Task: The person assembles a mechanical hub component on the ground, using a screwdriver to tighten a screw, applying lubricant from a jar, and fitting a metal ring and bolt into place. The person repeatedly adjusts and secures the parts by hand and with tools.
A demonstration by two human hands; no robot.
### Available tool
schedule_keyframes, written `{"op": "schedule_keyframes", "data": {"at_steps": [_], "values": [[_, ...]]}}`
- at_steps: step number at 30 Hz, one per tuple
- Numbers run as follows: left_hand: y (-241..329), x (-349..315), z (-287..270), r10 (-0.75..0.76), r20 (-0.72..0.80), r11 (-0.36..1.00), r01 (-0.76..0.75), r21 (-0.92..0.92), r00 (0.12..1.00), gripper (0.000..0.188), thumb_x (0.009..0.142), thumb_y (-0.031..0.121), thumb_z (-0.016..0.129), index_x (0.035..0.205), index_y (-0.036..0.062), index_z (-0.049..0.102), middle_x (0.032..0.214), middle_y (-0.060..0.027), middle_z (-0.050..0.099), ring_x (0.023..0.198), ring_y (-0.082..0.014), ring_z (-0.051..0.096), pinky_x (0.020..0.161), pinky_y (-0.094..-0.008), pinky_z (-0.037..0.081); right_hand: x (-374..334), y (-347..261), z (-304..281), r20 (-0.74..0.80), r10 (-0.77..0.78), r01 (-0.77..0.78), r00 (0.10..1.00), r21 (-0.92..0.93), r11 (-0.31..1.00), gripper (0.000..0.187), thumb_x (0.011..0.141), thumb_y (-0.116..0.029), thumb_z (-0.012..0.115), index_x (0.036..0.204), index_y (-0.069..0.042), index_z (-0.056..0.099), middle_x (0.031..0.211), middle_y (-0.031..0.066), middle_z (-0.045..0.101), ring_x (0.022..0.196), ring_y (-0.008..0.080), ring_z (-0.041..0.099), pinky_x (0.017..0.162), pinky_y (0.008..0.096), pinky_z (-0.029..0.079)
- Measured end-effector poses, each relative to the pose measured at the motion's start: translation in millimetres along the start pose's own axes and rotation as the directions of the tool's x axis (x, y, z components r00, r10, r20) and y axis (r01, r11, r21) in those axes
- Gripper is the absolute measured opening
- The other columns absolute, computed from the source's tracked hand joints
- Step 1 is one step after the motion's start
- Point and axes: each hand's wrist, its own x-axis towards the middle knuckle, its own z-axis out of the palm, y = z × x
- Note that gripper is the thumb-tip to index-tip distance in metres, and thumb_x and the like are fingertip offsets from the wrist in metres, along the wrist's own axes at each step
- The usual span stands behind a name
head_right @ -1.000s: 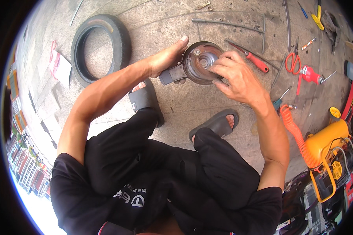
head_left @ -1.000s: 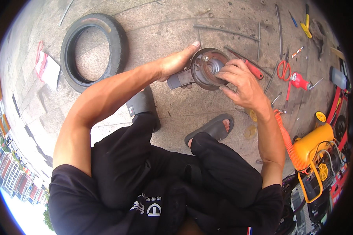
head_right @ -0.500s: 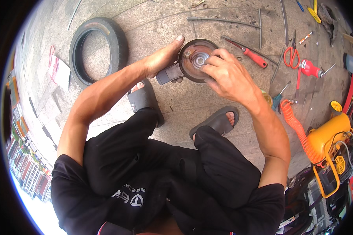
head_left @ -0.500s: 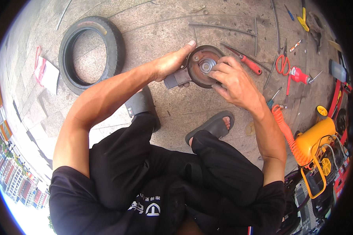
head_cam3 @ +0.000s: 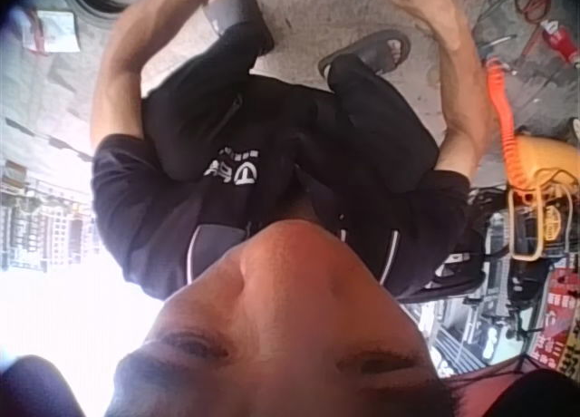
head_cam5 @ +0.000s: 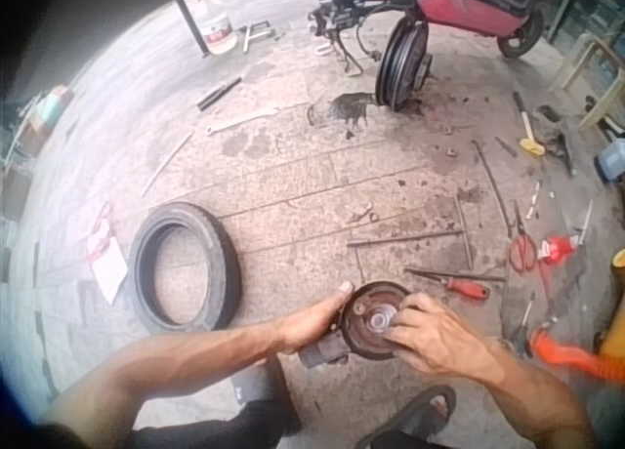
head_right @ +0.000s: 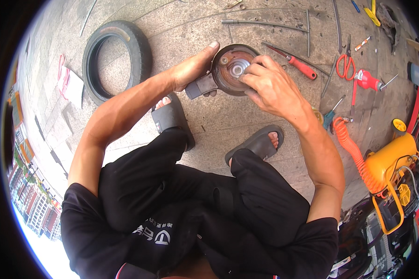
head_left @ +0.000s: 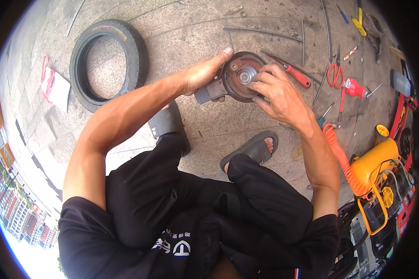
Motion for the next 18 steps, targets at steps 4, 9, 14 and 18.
{"op": "schedule_keyframes", "data": {"at_steps": [4,9,14,18], "values": [[6,-6,3,-0.034,-0.048,0.999,0.036,0.026,0.998,0.068,0.102,0.058,0.025,0.134,0.0033,0.050,0.101,-0.0145,0.067,0.067,-0.0173,0.065,0.056,-0.0290,0.056,1,-1,1,0.001,-0.014,0.014,1.000,-0.028,1.000,0.036,0.063,-0.004,0.077,0.098,-0.003,0.067,0.101,0.0088,0.063,0.105,0.0311,0.055,0.089,0.0405,0.049],[11,-13,11,-0.004,-0.105,1.000,0.004,0.005,0.994,0.058,0.103,0.051,0.035,0.134,0.0041,0.051,0.101,-0.0144,0.067,0.069,-0.0184,0.066,0.057,-0.0292,0.056,1,-2,3,0.017,-0.005,0.006,1.000,-0.049,0.999,0.035,0.064,-0.005,0.076,0.097,-0.003,0.068,0.101,0.0083,0.063,0.106,0.0307,0.055,0.089,0.0406,0.049],[9,-13,10,0.015,-0.133,1.000,-0.014,0.013,0.991,0.052,0.101,0.043,0.046,0.135,0.0039,0.048,0.103,-0.0140,0.066,0.071,-0.0182,0.067,0.057,-0.0298,0.057,1,-3,7,0.003,-0.006,0.006,1.000,-0.068,0.998,0.033,0.063,-0.006,0.076,0.095,-0.004,0.069,0.100,0.0076,0.064,0.107,0.0297,0.055,0.089,0.0404,0.049],[5,-10,5,0.015,-0.090,0.994,-0.006,0.105,0.996,0.051,0.098,0.036,0.056,0.136,0.0041,0.045,0.105,-0.0133,0.065,0.071,-0.0176,0.066,0.058,-0.0300,0.057,1,-4,8,0.016,0.014,-0.013,1.000,-0.085,0.996,0.034,0.063,-0.006,0.076,0.095,-0.004,0.069,0.099,0.0072,0.064,0.107,0.0291,0.055,0.089,0.0404,0.049]]}}
